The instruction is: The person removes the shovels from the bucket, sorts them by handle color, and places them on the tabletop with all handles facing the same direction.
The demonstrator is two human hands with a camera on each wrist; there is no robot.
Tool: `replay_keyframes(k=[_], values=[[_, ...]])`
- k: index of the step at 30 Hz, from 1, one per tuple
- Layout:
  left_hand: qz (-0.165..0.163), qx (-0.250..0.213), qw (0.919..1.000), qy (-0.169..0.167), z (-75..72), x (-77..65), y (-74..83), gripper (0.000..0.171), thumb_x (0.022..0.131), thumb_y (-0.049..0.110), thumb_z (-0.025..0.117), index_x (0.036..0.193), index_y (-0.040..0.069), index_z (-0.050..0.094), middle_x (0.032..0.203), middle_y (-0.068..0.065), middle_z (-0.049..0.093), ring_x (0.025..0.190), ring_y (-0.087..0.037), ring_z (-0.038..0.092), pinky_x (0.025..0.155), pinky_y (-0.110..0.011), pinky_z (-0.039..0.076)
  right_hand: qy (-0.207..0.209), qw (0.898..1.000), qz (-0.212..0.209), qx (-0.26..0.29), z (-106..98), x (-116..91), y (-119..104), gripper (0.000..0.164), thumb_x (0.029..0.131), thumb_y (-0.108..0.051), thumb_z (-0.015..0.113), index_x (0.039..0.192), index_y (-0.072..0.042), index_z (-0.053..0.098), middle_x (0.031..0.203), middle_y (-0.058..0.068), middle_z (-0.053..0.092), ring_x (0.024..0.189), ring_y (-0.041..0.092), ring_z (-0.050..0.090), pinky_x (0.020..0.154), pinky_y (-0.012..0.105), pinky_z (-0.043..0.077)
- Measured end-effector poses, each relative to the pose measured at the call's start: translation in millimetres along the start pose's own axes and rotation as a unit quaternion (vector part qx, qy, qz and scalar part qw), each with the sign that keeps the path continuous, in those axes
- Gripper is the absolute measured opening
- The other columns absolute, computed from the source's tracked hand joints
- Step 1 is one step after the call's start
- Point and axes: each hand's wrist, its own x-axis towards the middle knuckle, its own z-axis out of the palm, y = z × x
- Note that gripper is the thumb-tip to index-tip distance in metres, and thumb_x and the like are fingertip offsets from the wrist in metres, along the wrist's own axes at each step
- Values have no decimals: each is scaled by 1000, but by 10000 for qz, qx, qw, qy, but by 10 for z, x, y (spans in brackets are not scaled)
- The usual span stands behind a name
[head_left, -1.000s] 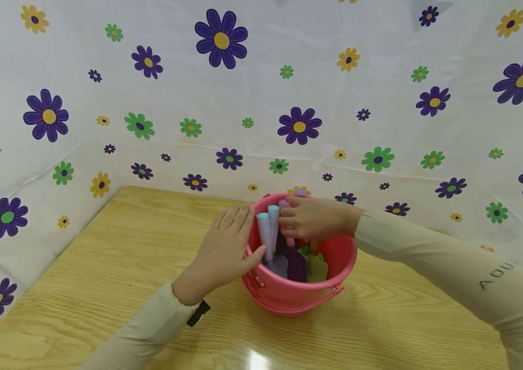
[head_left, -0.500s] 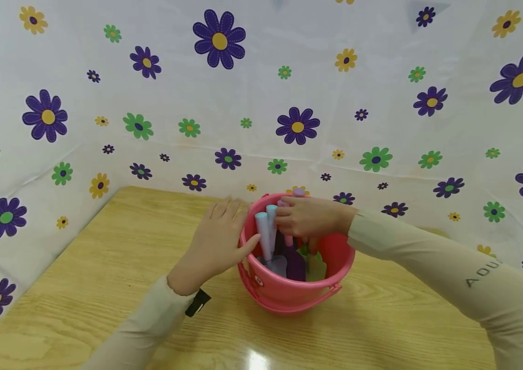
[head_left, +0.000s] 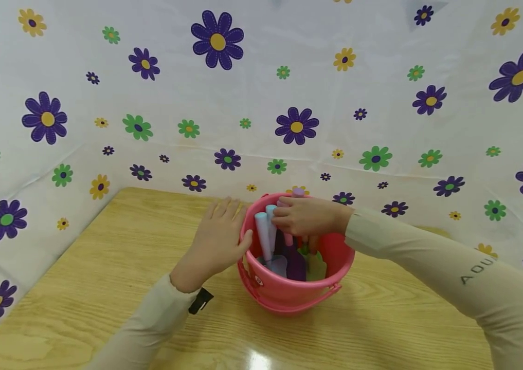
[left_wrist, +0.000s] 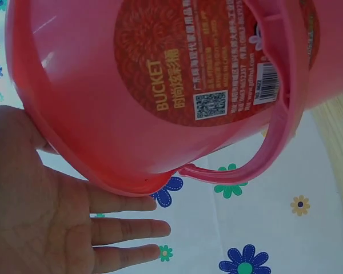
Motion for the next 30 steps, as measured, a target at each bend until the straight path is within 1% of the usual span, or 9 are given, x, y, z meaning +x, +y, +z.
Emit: replay_keyframes(k=[6,13,17,23,27,30], values=[[-14,-268,9996,88,36,-25,-25,56,93,35,43,140,5,42,143,-16,45,138,-37,32,114,-54,24,16,10000,26,71,42,45,4,71,61,-67,71,111,-16,67,110,2,59,107,18,49,96,33,39],[-50,-339,9993,-121,31,0,-32,58,93,37,43,141,6,40,145,-16,43,140,-37,29,115,-54,22,-2,10000,-34,-47,28,74,6,74,60,-69,71,112,-17,66,113,3,57,110,19,49,98,34,39],[-70,-329,9992,-230,14,37,-29,59,93,39,43,142,7,39,145,-16,42,140,-37,28,116,-54,21,-46,10000,69,-6,13,61,14,77,60,-70,70,116,-17,64,116,3,58,112,19,48,98,34,38],[-111,-417,9984,-374,2,44,-30,60,92,36,43,144,6,36,147,-17,39,141,-37,25,116,-54,18,-55,9999,99,-46,-32,8,8,73,63,-69,69,113,-17,63,112,2,59,110,18,49,103,37,38],[-113,-493,9982,-330,22,32,-35,61,91,35,45,145,7,35,148,-17,39,141,-37,25,116,-54,18,-190,9997,110,-93,-37,-24,-13,67,66,-66,69,113,-18,62,114,2,62,111,18,51,104,40,39],[-100,-531,9982,-259,43,27,-37,62,91,35,46,144,6,35,147,-17,40,141,-38,26,116,-54,19,-254,9995,172,26,-13,-45,-36,64,68,-62,70,114,-18,61,115,1,64,112,18,52,102,40,41]])
